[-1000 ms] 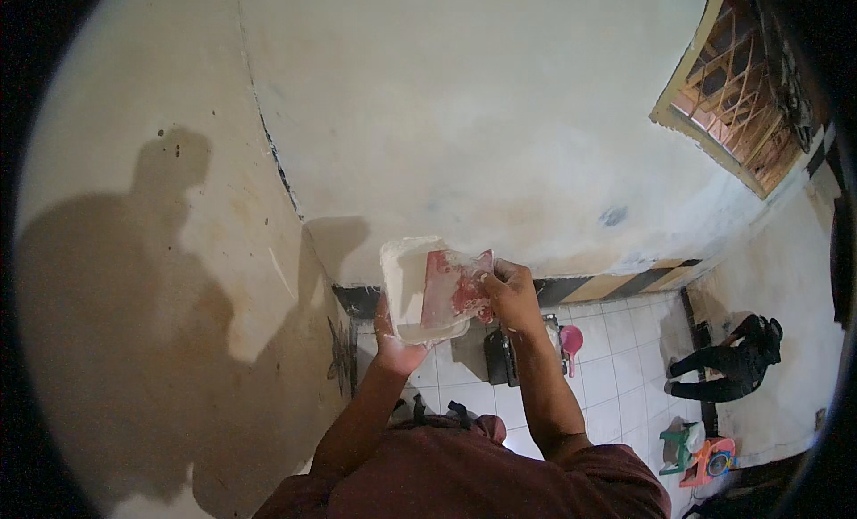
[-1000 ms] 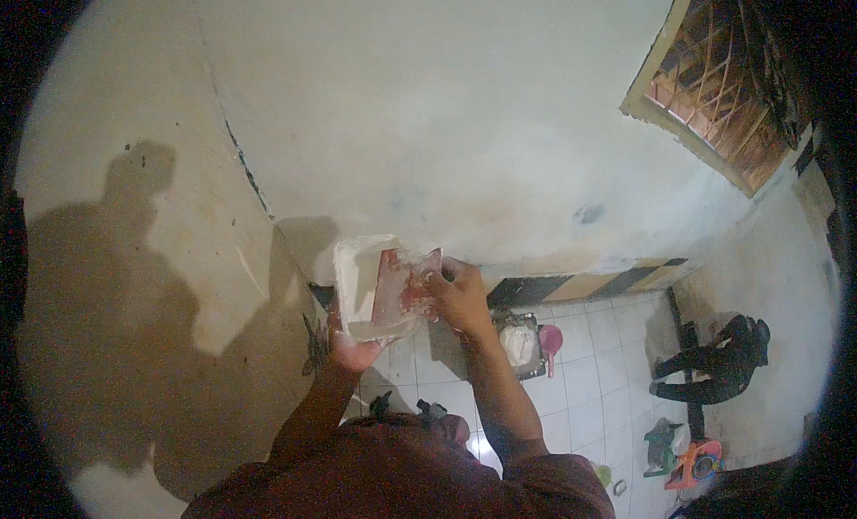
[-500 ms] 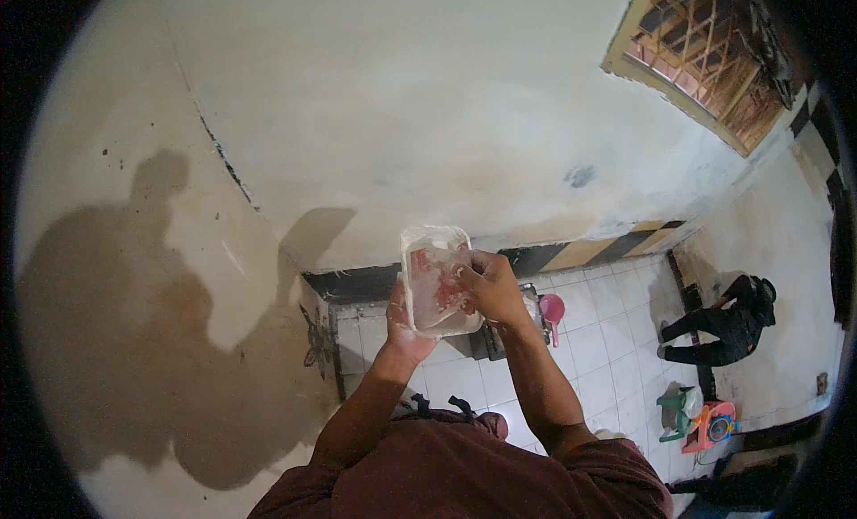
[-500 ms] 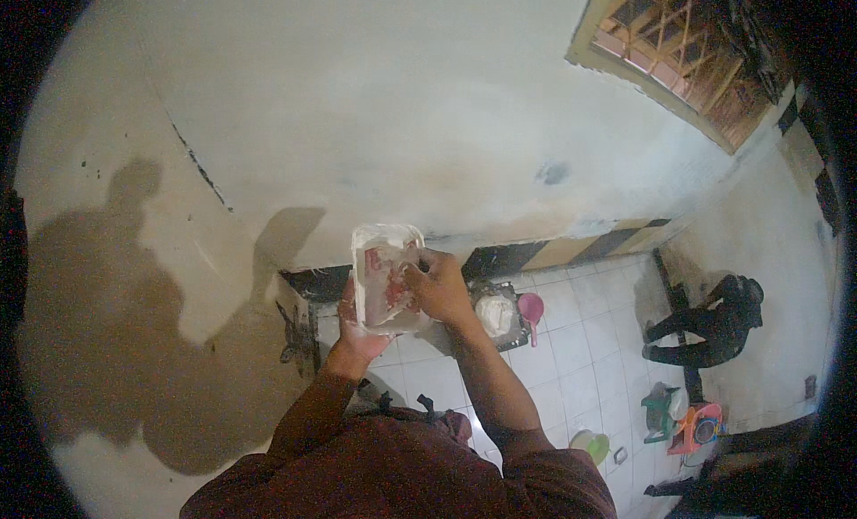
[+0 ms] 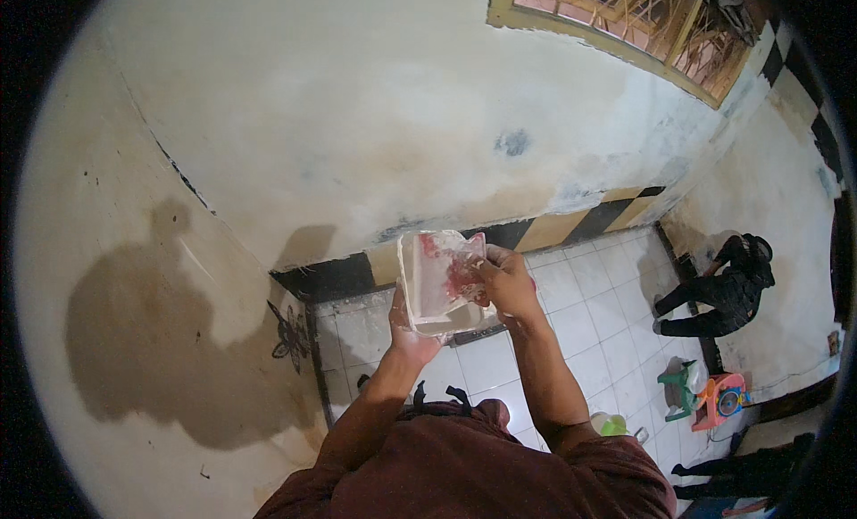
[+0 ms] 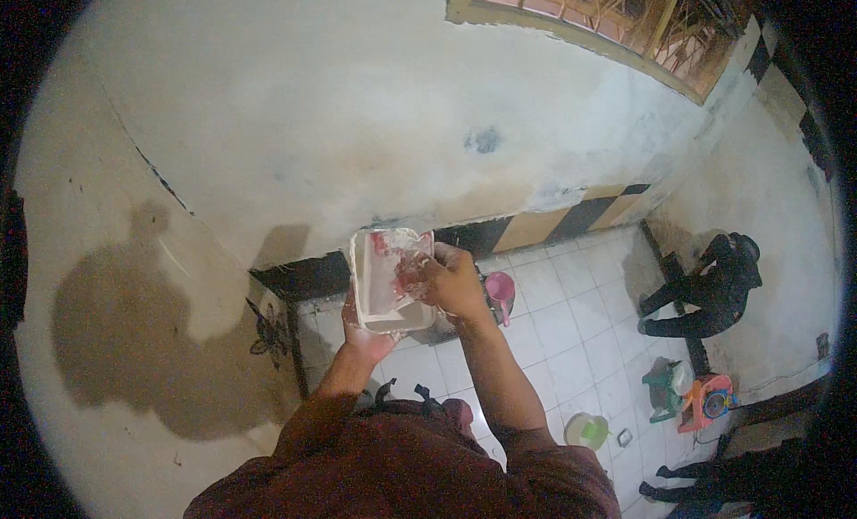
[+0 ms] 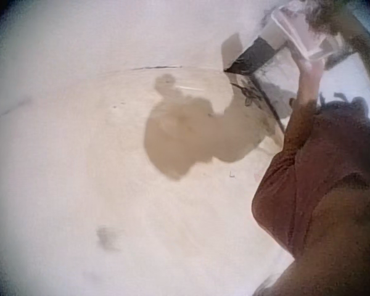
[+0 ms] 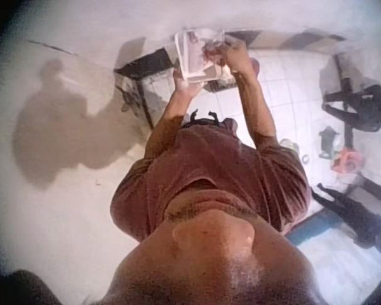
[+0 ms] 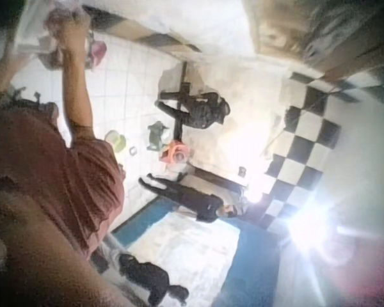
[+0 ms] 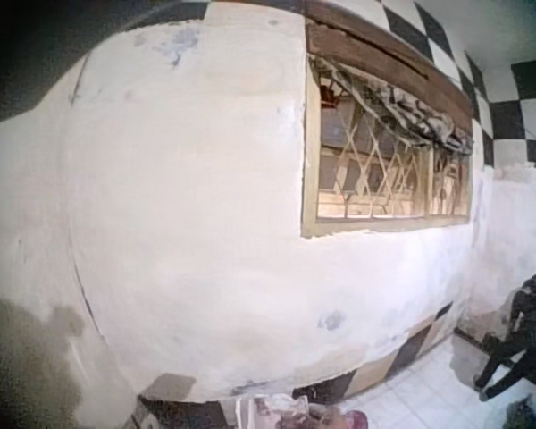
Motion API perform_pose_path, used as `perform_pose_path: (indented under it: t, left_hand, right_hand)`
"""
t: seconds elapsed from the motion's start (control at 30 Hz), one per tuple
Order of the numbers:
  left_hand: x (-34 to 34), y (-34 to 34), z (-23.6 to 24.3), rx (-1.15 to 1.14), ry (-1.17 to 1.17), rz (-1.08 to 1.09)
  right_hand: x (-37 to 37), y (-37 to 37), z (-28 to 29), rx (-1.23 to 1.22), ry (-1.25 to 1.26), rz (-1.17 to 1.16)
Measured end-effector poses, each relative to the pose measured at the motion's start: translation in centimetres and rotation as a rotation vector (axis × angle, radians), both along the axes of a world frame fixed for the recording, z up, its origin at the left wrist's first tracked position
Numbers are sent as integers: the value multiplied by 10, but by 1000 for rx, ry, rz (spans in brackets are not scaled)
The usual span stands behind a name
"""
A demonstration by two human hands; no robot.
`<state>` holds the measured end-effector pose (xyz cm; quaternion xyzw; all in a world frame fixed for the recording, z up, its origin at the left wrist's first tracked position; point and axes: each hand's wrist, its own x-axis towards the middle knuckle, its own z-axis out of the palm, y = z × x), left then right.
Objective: The person applies plaster to an indoor wall using a plastic scraper. The person repeatedly scoops white plaster from a container and spreads it across the wall surface, filling in gaps and smoothing the material under a window frame.
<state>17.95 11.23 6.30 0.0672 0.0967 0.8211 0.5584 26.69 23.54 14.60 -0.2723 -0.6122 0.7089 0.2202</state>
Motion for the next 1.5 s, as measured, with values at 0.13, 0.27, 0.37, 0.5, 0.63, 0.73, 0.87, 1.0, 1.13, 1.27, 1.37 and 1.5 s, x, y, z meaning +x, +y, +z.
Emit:
perform_pose_path:
  t: [0.13, 0.27, 0.37, 0.5, 0.63, 0.73, 0.87, 1.0, 1.13, 1.27, 1.37, 1.5]
  left_hand:
    - [29, 17, -10, 32, -53, -11]
    - [55, 37, -11, -21, -11, 26]
    - [66, 44, -13, 48, 32, -25]
    - [78, 53, -14, 45, -35, -48]
    - [81, 57, -21, -5, -20, -33]
    - [86, 55, -19, 23, -4, -51]
    - [86, 54, -25, -35, -37, -48]
    - [86, 48, -21, -53, -28, -55]
    - [82, 40, -21, -5, -25, -74]
    - [80, 26, -15, 59, 19, -135]
    - [73, 21, -16, 44, 24, -112]
    - [55, 16, -14, -93, -10, -185]
  right_hand:
    - [44, 22, 2, 9, 55, 7]
    - [73, 37, -5, 44, 96, -46]
    - [91, 40, -1, -15, 93, -111]
    - [106, 54, -22, -21, 97, -153]
    - [117, 53, -27, -27, 58, -157]
    - [121, 54, -36, 6, 35, -181]
    - [123, 48, -40, -83, 131, -216]
    - [124, 45, -48, -97, 118, -230]
    - [125, 36, -44, -153, 78, -206]
    - [117, 26, -55, -102, 71, -269]
    - [115, 16, -53, -121, 74, -245]
    - [105, -1, -47, -179, 191, -341]
